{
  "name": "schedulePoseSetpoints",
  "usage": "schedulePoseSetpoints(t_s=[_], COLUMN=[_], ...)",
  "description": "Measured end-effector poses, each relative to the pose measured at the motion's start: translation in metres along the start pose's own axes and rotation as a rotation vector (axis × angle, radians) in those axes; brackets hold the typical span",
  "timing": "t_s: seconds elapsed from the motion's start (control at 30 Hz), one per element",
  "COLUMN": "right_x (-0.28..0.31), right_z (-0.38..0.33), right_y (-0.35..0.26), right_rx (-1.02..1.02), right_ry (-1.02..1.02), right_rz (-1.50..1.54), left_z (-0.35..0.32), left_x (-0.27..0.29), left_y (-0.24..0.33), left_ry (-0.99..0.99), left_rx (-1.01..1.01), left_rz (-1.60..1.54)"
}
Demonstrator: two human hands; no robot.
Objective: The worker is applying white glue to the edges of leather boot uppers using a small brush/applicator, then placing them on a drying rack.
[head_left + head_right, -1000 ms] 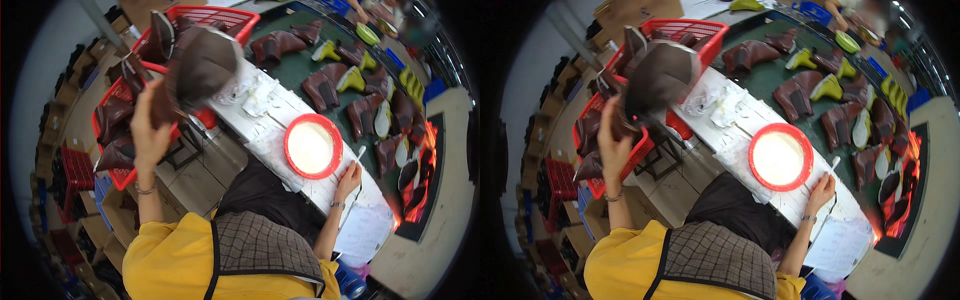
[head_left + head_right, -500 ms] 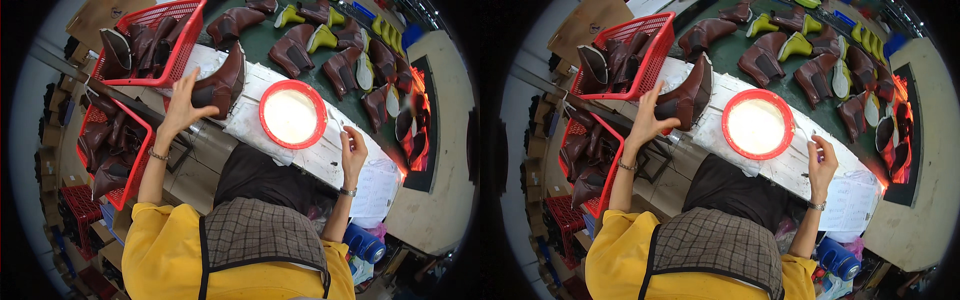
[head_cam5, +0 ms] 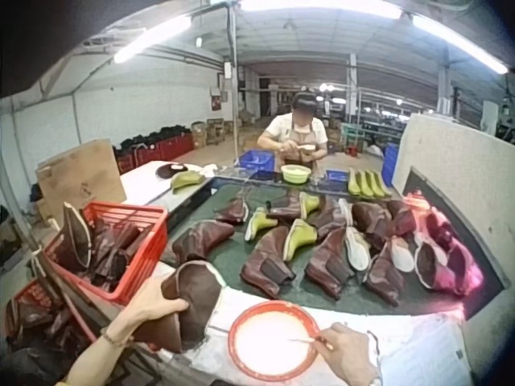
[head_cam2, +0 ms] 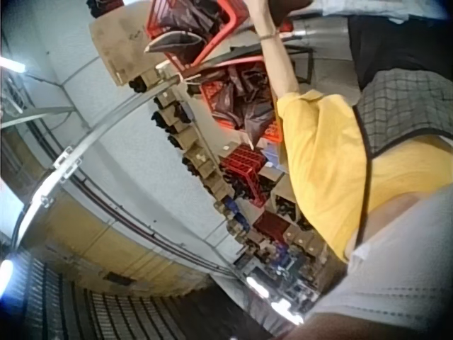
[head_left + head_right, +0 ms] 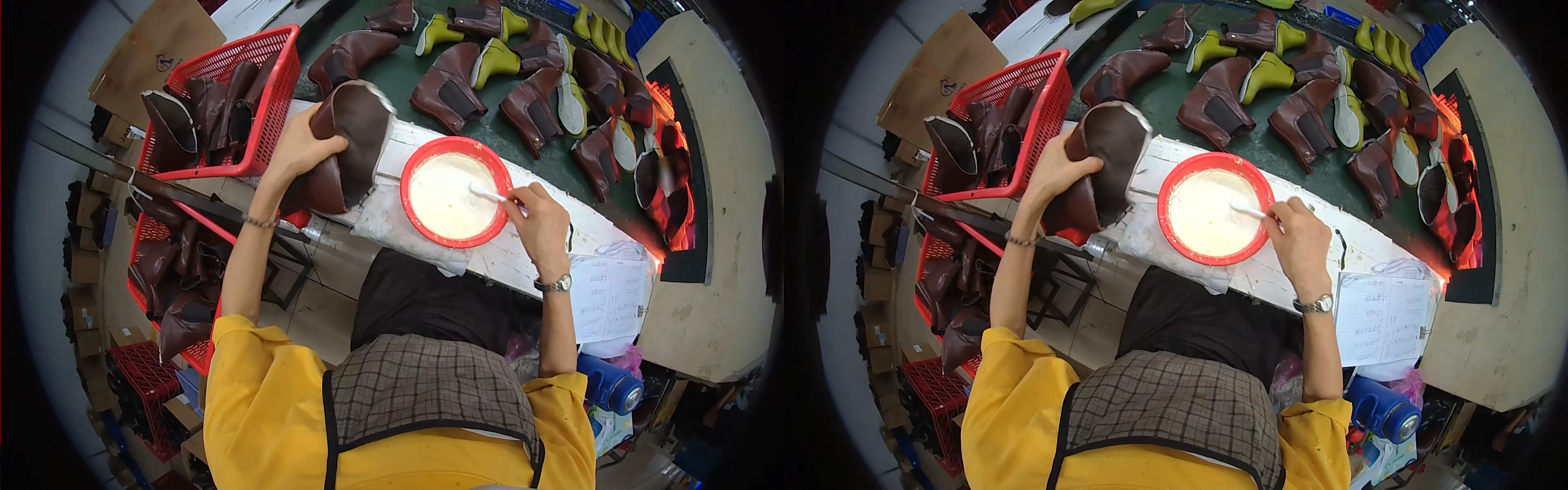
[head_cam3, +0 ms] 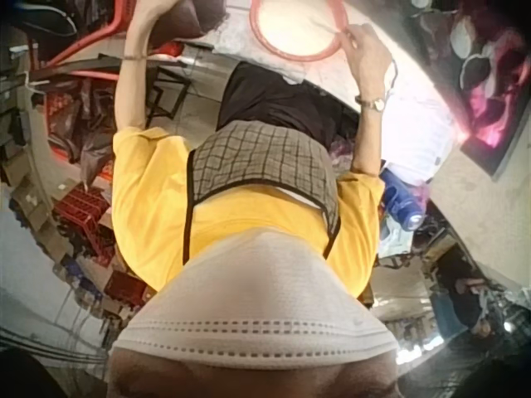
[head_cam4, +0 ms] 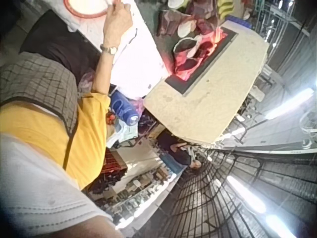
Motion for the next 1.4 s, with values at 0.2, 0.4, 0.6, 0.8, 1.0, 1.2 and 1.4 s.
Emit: schedulePoseSetpoints(t_s=[0.2,0.4,0.6,0.8,1.0,1.2,1.4], right_x=[0.022,0.030,0.026,0.011,0.009,-0.003,0.005], right_z=[0.012,0.035,0.022,0.002,0.014,0.006,-0.001], right_y=[0.001,-0.020,-0.028,-0.042,-0.033,-0.020,-0.016], right_rx=[-0.028,0.300,0.218,0.137,0.047,0.103,-0.016], right_ry=[0.033,0.227,0.289,0.264,0.251,-0.037,0.014], right_rz=[0.332,0.458,0.495,0.582,0.582,-0.097,-0.099], left_z=[-0.045,-0.053,-0.062,-0.068,-0.048,-0.041,-0.086], left_x=[-0.004,-0.021,-0.011,-0.021,-0.017,-0.016,-0.030], left_y=[0.061,0.089,0.089,0.086,0.057,-0.014,-0.063], left_ry=[-0.376,-0.604,-0.313,-0.017,0.263,0.305,0.185], left_rx=[0.130,0.156,0.144,-0.028,-0.206,-0.181,-0.342], left_rz=[-0.370,-0.345,-0.448,-0.563,-0.341,0.187,0.557])
Point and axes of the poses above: each hand's wrist, its own z-axis towards the middle knuckle, its own x-axis out of the back of the hand, y = z × x, the point moved 1 cm from there along z, towards the middle knuckle, and after that the axes turned 5 degrees about y, right-handed, at the moved point
